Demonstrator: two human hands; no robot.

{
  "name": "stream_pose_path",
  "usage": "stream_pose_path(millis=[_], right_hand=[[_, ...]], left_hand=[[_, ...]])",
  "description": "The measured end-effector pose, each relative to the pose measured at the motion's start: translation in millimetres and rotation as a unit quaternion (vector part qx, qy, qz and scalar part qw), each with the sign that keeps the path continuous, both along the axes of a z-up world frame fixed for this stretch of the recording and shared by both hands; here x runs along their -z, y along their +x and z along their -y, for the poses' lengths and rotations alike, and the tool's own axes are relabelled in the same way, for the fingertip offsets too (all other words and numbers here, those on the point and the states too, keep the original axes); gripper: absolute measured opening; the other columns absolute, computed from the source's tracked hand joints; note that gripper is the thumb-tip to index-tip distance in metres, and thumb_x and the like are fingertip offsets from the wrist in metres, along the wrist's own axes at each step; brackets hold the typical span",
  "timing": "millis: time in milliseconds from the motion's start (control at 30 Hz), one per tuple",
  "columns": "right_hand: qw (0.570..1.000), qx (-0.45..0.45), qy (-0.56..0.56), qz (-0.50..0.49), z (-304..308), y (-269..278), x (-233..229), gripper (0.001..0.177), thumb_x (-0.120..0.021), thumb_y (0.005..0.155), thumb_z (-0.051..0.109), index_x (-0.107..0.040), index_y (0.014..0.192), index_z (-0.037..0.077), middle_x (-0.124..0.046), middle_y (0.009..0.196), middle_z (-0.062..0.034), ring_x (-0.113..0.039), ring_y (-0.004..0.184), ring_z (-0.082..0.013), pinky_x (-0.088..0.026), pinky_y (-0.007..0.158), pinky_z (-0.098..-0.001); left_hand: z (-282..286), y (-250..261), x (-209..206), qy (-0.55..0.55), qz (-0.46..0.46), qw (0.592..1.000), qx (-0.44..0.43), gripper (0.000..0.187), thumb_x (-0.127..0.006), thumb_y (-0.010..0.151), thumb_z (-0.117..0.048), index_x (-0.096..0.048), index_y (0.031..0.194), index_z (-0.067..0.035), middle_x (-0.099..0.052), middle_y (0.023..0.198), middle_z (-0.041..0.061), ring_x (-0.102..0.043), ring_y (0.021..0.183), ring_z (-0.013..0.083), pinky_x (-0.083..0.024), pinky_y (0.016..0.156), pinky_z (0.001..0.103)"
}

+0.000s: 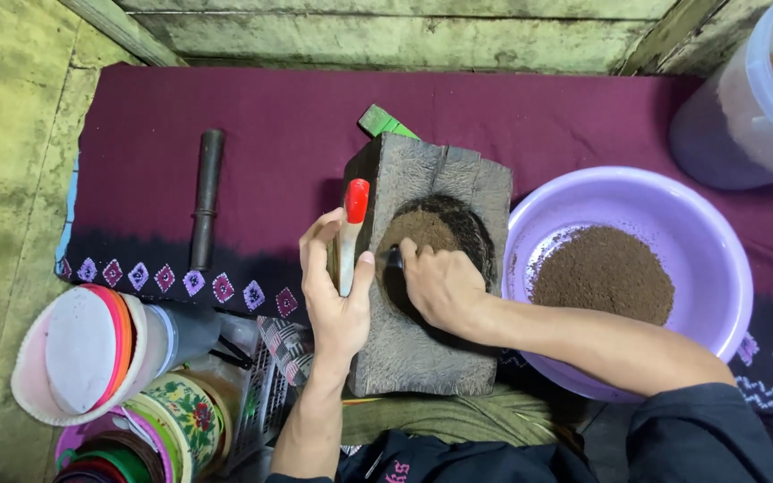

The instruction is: Moving ground powder from a stone mortar into a plastic bowl using a spoon, hands, and a brush.

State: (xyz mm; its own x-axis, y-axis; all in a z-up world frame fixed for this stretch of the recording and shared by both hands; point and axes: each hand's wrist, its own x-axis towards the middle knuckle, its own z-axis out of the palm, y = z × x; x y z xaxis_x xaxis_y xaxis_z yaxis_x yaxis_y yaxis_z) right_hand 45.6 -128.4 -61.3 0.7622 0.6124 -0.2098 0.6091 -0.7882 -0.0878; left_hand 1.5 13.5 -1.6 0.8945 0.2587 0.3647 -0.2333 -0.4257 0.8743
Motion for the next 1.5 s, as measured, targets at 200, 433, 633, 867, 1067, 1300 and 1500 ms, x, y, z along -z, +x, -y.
stream_pose_path(millis=[200,433,633,867,1067,1300,1500], right_hand=[[0.999,-0.028,-0.015,-0.024,17,5,-20,0.032,-0.04,0.089,0.008,-0.057,0.115,0.003,-0.073,0.086,-0.0149,-0.076,0.072,-0.0339,-0.059,0.062,-0.0468],[0.996,0.067,0.009,-0.06,24,36,-41,0.042,-0.036,0.095,0.007,-0.054,0.132,-0.001,-0.073,0.086,-0.0192,-0.076,0.072,-0.0366,-0.061,0.063,-0.0486],[0.989,0.098,0.019,-0.112,6,18,-35,0.044,-0.031,0.1,0.008,-0.054,0.136,-0.002,-0.074,0.085,-0.024,-0.077,0.071,-0.0378,-0.062,0.059,-0.0493],[1.0,-0.003,-0.002,0.005,10,-18,5,0.025,-0.043,0.092,0.006,-0.053,0.115,0.003,-0.07,0.084,-0.0101,-0.075,0.063,-0.0276,-0.059,0.055,-0.0404],[0.999,0.015,0.017,-0.038,25,-2,-20,0.027,-0.041,0.093,0.007,-0.05,0.118,0.003,-0.071,0.085,-0.0174,-0.075,0.065,-0.0356,-0.06,0.056,-0.0484],[0.997,0.069,0.02,-0.024,16,26,-21,0.029,-0.038,0.094,0.004,-0.057,0.116,0.001,-0.072,0.08,-0.0176,-0.076,0.066,-0.0353,-0.06,0.056,-0.0464],[0.999,0.033,0.013,0.025,3,4,-10,0.026,-0.038,0.098,0.009,-0.059,0.113,0.005,-0.072,0.077,-0.0124,-0.075,0.064,-0.0276,-0.06,0.055,-0.0388]], left_hand=[[6,-3,1,-0.001,-0.007,1.0,0.0,0.037,-0.066,0.095,-0.002,-0.056,0.13,-0.002,-0.052,0.138,0.014,-0.05,0.136,0.0336,-0.034,0.116,0.056],[6,-1,-3,-0.004,-0.016,1.0,-0.002,0.037,-0.068,0.095,-0.005,-0.056,0.13,0.0,-0.051,0.137,0.015,-0.05,0.135,0.033,-0.036,0.116,0.054],[6,-1,0,-0.006,-0.011,1.0,0.004,0.036,-0.067,0.096,-0.005,-0.055,0.129,0.001,-0.05,0.137,0.017,-0.05,0.135,0.0347,-0.038,0.115,0.055],[8,-1,2,-0.022,-0.01,1.0,0.011,0.036,-0.066,0.096,-0.002,-0.053,0.13,0.002,-0.049,0.137,0.018,-0.048,0.136,0.0351,-0.039,0.116,0.055],[7,-2,7,-0.068,-0.006,0.997,0.019,0.037,-0.065,0.096,0.001,-0.052,0.131,0.002,-0.045,0.138,0.019,-0.046,0.136,0.0335,-0.039,0.117,0.056],[9,-1,6,-0.067,-0.012,0.998,0.019,0.037,-0.065,0.095,0.001,-0.052,0.13,0.003,-0.045,0.136,0.019,-0.046,0.136,0.0335,-0.04,0.117,0.057],[6,0,5,-0.059,-0.017,0.998,0.008,0.04,-0.067,0.094,0.001,-0.053,0.131,0.002,-0.046,0.137,0.018,-0.045,0.137,0.0332,-0.04,0.117,0.055]])
